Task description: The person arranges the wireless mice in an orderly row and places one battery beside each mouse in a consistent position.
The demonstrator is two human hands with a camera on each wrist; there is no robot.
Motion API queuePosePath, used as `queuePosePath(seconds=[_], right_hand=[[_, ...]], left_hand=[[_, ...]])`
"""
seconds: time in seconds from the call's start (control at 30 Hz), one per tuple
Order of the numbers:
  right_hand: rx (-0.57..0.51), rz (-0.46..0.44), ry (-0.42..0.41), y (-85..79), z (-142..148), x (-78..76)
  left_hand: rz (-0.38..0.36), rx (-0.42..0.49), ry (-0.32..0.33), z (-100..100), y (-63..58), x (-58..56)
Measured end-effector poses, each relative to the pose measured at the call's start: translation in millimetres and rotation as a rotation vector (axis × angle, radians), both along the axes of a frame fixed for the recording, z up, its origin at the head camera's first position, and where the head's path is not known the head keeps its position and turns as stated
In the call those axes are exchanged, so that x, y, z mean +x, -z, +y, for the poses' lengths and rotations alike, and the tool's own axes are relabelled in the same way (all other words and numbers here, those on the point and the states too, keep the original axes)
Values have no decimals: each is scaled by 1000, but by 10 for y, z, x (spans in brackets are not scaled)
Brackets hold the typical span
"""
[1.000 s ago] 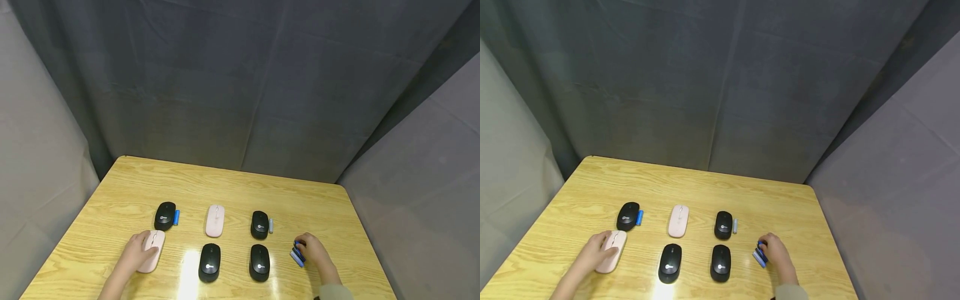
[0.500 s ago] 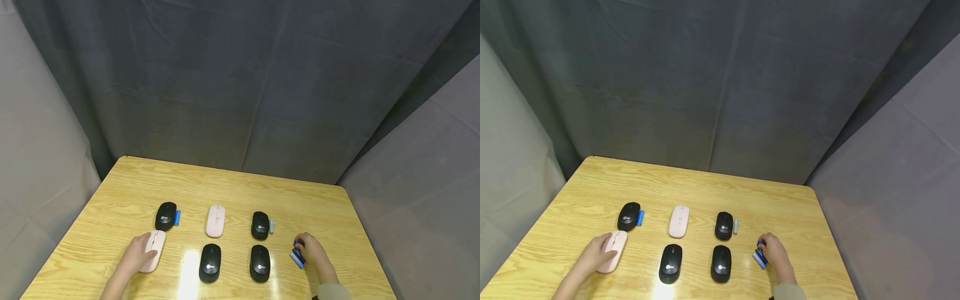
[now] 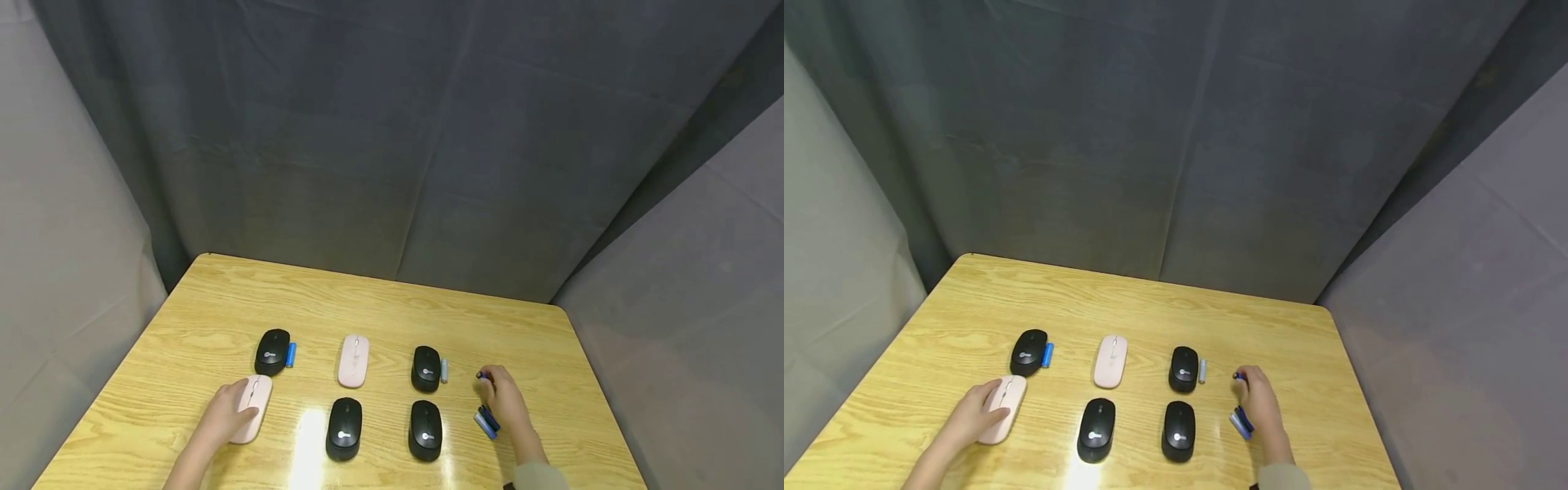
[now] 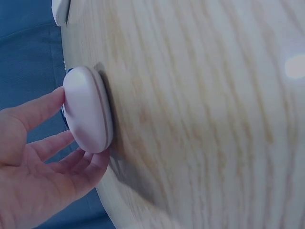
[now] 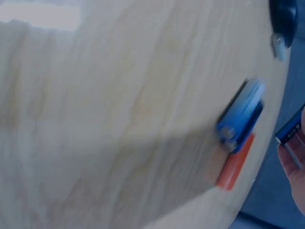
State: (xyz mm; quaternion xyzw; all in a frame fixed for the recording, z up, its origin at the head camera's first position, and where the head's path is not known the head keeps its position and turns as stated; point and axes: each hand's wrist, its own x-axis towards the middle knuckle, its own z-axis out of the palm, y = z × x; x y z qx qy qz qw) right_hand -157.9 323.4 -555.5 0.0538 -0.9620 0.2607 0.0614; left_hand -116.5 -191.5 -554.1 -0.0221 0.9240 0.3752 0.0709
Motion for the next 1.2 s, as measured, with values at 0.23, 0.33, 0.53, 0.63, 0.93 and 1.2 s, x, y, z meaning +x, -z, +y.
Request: queuePosePath(seconds=[0.23, 0.33, 0.53, 0.63, 0.93, 1.2], right_hand=[[-131, 102, 17, -136, -400, -64], [-199, 151, 4, -200, -629, -84], [-389, 160, -73, -279, -1101, -109], [-481, 98, -116, -303, -1347, -92], [-700, -107, -170, -606, -2131, 50], [-862, -233, -126, -656, -2665, 112]], left_hand=[[-2, 9, 0, 1, 2, 7], [-8, 6, -2, 0, 9, 3], [-23, 13, -13, -4, 15, 6], [-24, 13, -14, -4, 11, 8], [-27, 4, -14, -1, 17, 4], [-17, 9, -11, 4, -7, 18]])
